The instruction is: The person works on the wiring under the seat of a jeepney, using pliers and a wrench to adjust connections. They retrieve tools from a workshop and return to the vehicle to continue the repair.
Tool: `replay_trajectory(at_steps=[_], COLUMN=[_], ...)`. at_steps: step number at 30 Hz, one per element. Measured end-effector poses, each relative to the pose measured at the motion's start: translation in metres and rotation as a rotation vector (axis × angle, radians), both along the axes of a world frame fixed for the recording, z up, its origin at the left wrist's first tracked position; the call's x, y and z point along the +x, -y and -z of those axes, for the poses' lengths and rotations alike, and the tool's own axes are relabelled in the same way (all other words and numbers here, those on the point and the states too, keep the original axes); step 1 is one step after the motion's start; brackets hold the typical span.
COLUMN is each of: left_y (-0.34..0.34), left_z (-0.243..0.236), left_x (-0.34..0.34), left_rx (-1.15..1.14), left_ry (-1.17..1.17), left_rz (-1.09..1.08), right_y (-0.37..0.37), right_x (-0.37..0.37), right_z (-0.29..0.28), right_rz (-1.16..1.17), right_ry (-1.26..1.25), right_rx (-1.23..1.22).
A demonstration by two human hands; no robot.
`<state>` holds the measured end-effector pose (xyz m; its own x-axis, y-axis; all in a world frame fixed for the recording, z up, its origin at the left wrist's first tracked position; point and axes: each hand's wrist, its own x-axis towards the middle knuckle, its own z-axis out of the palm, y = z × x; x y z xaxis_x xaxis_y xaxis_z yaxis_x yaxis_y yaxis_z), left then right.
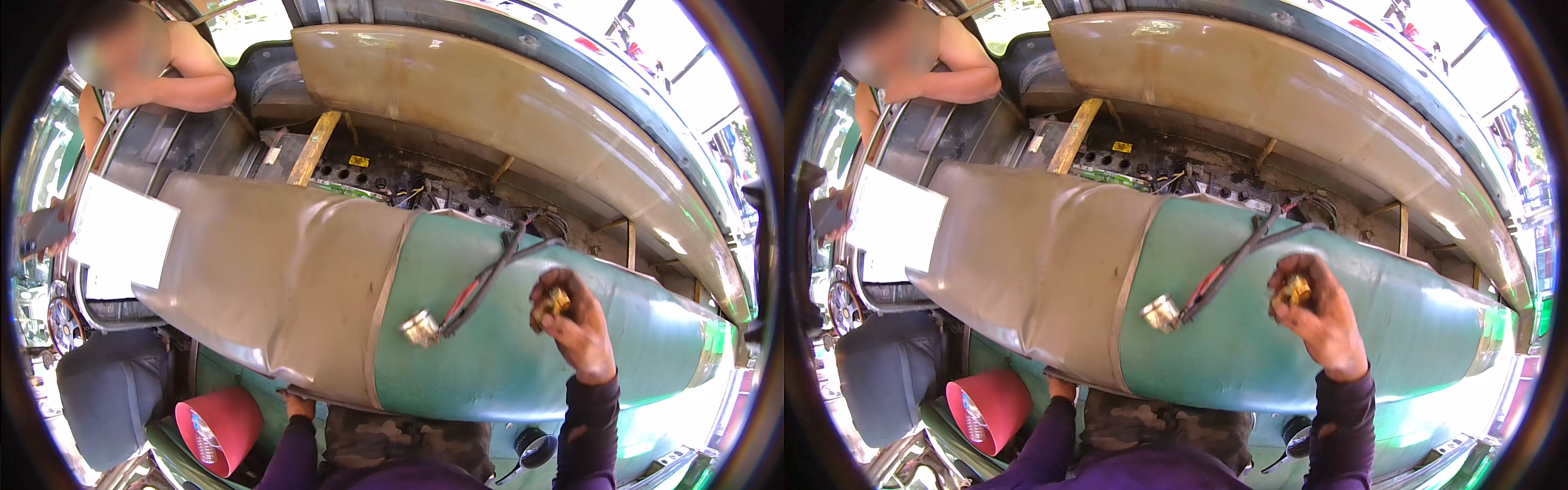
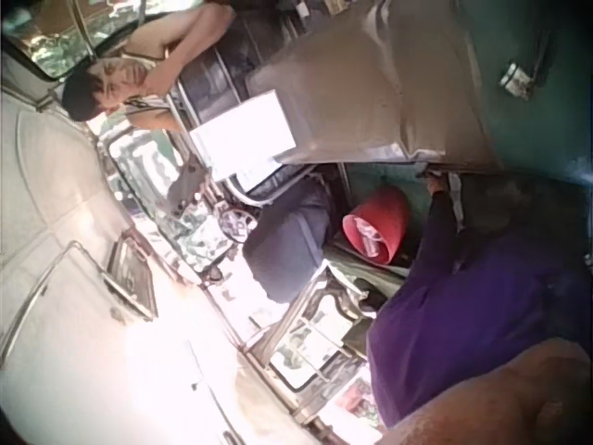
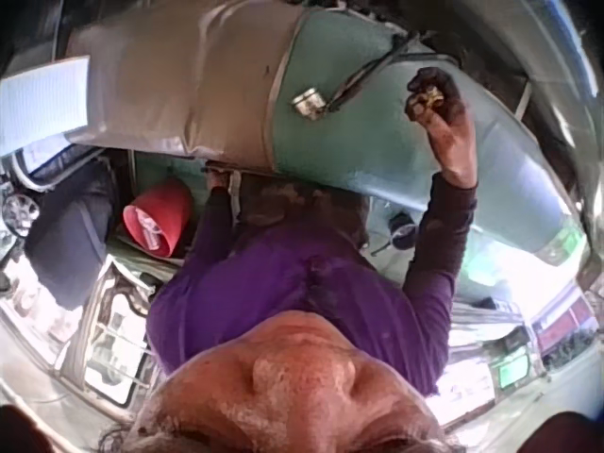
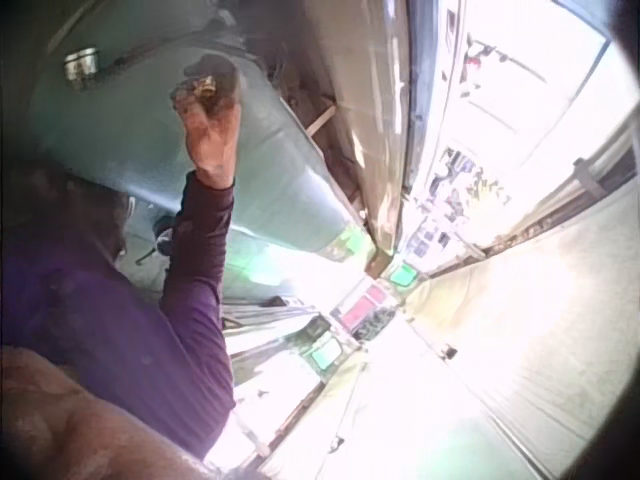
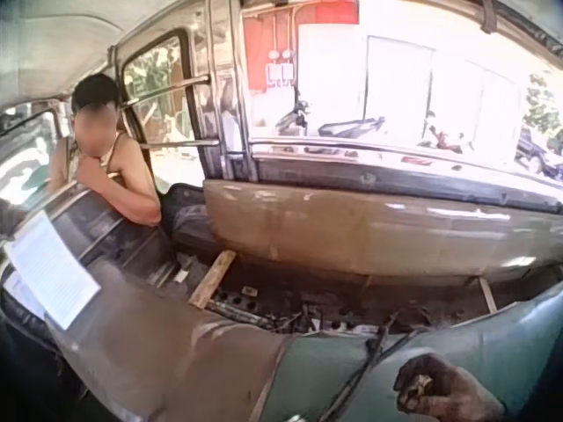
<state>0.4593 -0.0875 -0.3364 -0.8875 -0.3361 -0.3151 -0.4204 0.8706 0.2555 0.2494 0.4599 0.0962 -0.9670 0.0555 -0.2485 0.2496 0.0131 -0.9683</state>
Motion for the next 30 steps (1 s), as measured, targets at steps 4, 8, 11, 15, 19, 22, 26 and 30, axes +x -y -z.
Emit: replay_trajectory(at_steps=[4,8,11,15,19,22,26,30], left_y=[0.047,0.062,0.005,-0.129,-0.240,-0.269,-0.270,-0.271], left_z=[-0.134,-0.263,-0.304,-0.306,-0.256,-0.215,-0.193,-0.199], left_x=[-0.042,-0.164,-0.291,-0.463,-0.614,-0.651,-0.656,-0.656], left_rx=[0.173,0.083,0.409,0.495,0.652,0.504,0.397,0.362], left_ry=[-0.181,-0.788,-0.976,-0.697,-0.235,-0.182,-0.166,-0.098], left_rz=[-0.548,-0.424,-0.265,0.385,0.556,0.490,0.421,0.406], right_y=[-0.006,-0.005,0.001,0.016,0.024,0.028,0.032,0.039], right_x=[-0.100,-0.177,-0.223,-0.281,-0.331,-0.367,-0.402,-0.420], right_z=[0.016,0.063,0.103,0.164,0.219,0.264,0.325,0.365], right_rz=[-0.017,0.063,0.058,-0.091,-0.227,-0.316,-0.584,-0.591], right_ry=[0.037,0.140,0.251,0.327,0.350,0.300,-0.015,-0.095], right_rx=[0.113,-0.108,-0.103,0.305,0.621,0.703,1.024,1.115])
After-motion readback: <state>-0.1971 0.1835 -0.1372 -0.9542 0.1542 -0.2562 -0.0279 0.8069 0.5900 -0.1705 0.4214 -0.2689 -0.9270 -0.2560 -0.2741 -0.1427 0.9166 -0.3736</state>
